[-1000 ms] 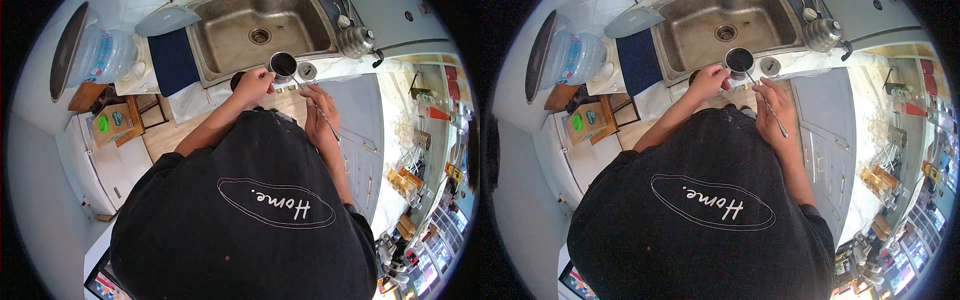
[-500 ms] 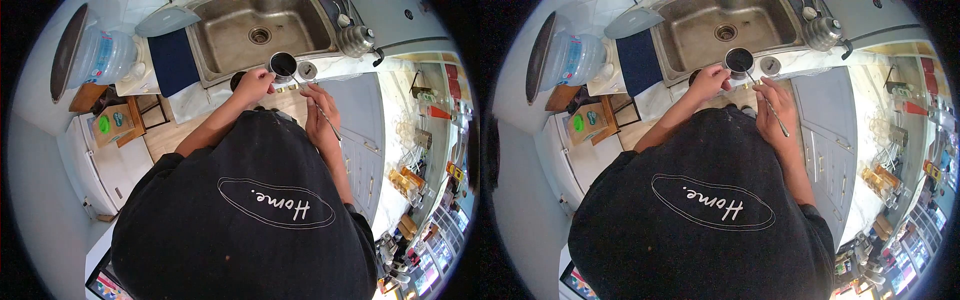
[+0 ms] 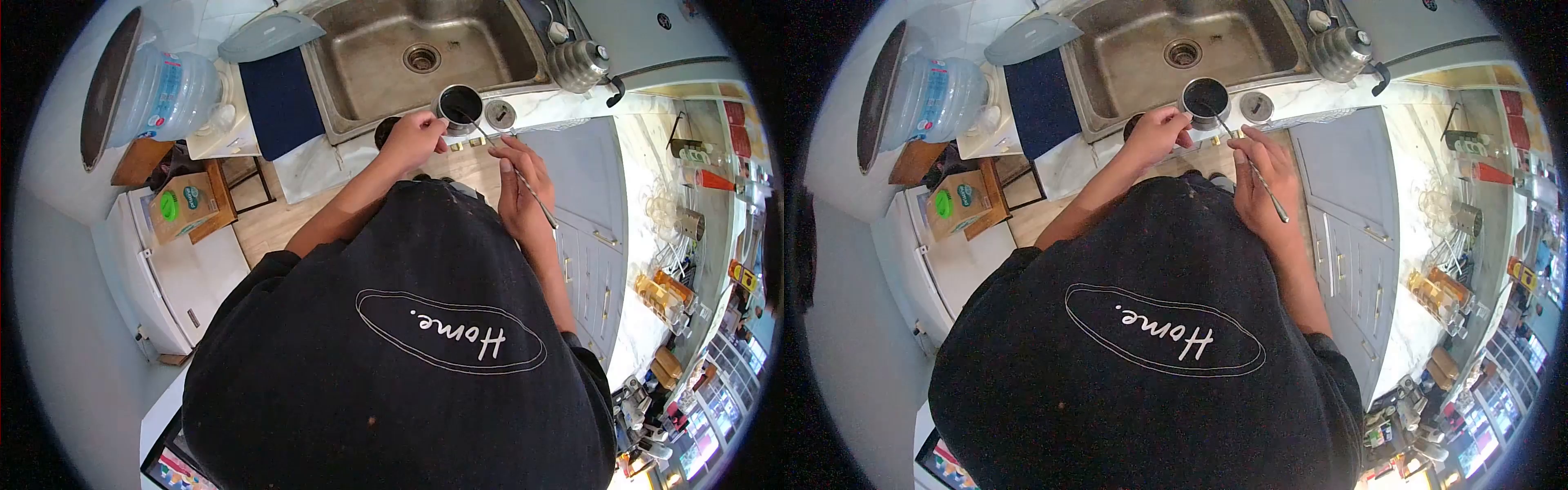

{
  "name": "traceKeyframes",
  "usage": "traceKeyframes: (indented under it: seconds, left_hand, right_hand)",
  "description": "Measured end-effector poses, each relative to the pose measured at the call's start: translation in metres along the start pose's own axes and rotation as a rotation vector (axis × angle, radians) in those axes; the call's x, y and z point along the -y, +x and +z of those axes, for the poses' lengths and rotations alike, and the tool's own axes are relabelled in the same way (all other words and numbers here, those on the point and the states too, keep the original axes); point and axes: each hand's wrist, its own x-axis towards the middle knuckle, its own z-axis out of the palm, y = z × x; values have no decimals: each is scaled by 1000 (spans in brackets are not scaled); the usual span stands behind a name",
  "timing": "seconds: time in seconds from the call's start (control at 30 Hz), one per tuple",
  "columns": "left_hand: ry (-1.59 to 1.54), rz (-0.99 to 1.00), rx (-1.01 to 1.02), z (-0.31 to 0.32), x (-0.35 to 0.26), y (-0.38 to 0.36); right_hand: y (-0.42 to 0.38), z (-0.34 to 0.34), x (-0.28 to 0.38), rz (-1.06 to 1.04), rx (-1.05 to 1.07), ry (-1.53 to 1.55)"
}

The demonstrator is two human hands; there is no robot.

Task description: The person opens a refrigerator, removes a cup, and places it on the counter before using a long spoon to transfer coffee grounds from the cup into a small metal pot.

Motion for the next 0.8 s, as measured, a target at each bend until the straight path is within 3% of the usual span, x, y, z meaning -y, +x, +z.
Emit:
traceKeyframes:
  seconds: [0.8]
  left_hand:
    - [4, -10, 5, -6, -3, 0]
  right_hand:
    - [2, 2, 0, 0, -28, 20]
